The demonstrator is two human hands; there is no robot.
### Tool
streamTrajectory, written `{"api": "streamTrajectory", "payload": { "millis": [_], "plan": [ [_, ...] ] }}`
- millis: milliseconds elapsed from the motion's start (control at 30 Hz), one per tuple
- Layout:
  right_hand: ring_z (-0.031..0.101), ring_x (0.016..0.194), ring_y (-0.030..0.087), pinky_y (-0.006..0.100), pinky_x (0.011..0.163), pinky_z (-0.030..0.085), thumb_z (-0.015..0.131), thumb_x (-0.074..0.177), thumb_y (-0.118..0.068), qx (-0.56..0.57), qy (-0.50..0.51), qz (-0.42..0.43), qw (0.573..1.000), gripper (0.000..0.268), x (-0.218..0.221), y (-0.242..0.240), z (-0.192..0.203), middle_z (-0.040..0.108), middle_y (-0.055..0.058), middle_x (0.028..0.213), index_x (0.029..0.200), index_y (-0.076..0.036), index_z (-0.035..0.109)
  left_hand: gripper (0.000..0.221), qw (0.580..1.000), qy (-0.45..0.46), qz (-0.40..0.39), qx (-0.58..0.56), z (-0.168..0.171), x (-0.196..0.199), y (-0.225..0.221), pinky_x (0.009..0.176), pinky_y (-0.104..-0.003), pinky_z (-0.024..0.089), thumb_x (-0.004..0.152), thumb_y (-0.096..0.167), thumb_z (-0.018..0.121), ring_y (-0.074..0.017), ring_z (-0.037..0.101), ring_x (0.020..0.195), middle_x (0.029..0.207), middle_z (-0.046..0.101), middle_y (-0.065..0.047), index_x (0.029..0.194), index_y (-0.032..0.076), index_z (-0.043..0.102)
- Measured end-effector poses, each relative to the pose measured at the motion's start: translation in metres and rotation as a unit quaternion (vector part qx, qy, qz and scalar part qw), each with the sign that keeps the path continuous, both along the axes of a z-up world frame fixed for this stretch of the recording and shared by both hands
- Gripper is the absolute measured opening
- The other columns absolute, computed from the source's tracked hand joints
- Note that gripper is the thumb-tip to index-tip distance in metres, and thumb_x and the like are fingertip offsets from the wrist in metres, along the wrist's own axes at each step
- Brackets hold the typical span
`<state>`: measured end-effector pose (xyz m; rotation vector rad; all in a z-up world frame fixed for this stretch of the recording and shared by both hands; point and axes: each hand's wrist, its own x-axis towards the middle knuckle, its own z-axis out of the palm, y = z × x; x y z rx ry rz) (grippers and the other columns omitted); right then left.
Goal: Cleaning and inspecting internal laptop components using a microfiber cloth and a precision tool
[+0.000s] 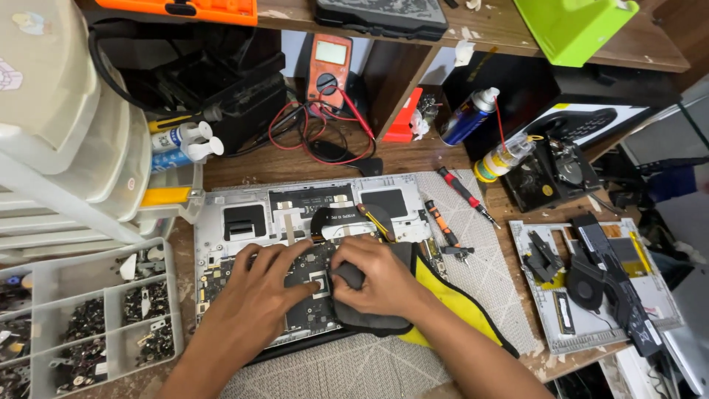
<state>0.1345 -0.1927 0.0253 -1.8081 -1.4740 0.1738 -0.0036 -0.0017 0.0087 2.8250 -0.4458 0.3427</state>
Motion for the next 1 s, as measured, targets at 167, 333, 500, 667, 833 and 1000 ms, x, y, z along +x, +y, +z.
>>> {"api": "streamTrajectory", "payload": {
  "millis": [167,333,500,667,833,1000],
  "plan": [
    [0.059,0.073,0.023,0.035,0.074,0.044,0.065,0.083,-0.003,-0.026,-0.016,-0.005,1.000,0.009,-0.002,0.001,0.006,0.061,0.008,0.081,0.089,-0.005,0.058,0.061,1.000,-0.003,-0.001,0.026,-0.006,0.002,-0.007,0.100,-0.062,0.036,0.063,-0.003,0.065,-0.0388,0.046,0.124,0.150,0.041,-0.020,0.117,0.025,0.070],
    [0.059,0.073,0.025,0.036,0.072,0.045,0.064,0.084,-0.005,-0.028,-0.022,-0.003,0.999,0.009,-0.002,-0.001,0.005,0.060,0.008,0.081,0.090,-0.005,0.058,0.068,1.000,-0.004,-0.005,0.023,-0.011,0.004,-0.009,0.103,-0.062,0.036,0.057,-0.004,0.073,-0.0367,0.046,0.127,0.147,0.044,-0.016,0.119,0.025,0.073],
    [0.060,0.076,0.025,0.036,0.076,0.045,0.066,0.085,-0.006,-0.032,-0.017,-0.007,0.999,0.009,-0.003,-0.001,0.008,0.062,0.007,0.083,0.092,-0.006,0.060,0.055,1.000,0.020,-0.004,-0.014,-0.012,0.004,-0.008,0.105,-0.065,0.033,0.062,-0.004,0.075,-0.0374,0.046,0.127,0.144,0.052,-0.015,0.110,0.023,0.080],
    [0.060,0.079,0.025,0.035,0.078,0.044,0.067,0.086,-0.007,-0.035,-0.021,0.000,0.999,0.011,-0.003,-0.002,0.008,0.061,0.007,0.085,0.095,-0.006,0.063,0.042,1.000,0.000,-0.001,-0.028,-0.015,0.003,-0.003,0.105,-0.062,0.035,0.061,-0.003,0.075,-0.0364,0.049,0.122,0.138,0.056,-0.014,0.095,0.020,0.082],
    [0.058,0.083,0.022,0.036,0.080,0.036,0.072,0.095,-0.013,-0.012,-0.063,0.014,0.998,0.009,-0.005,0.002,0.005,0.060,0.004,0.088,0.098,-0.008,0.064,0.019,0.997,-0.055,0.004,-0.051,-0.026,0.002,0.009,0.103,-0.056,0.040,0.064,0.004,0.083,-0.0301,0.057,0.112,0.126,0.066,-0.009,0.081,0.014,0.080],
    [0.060,0.090,0.023,0.036,0.085,0.036,0.072,0.092,-0.015,-0.075,-0.119,0.026,0.990,0.010,-0.009,0.005,0.007,0.057,0.003,0.090,0.095,-0.009,0.065,0.018,0.990,-0.131,0.005,-0.060,-0.027,0.003,0.008,0.098,-0.054,0.043,0.071,0.001,0.075,-0.0302,0.060,0.100,0.114,0.067,-0.010,0.087,0.009,0.076]
  ]
}}
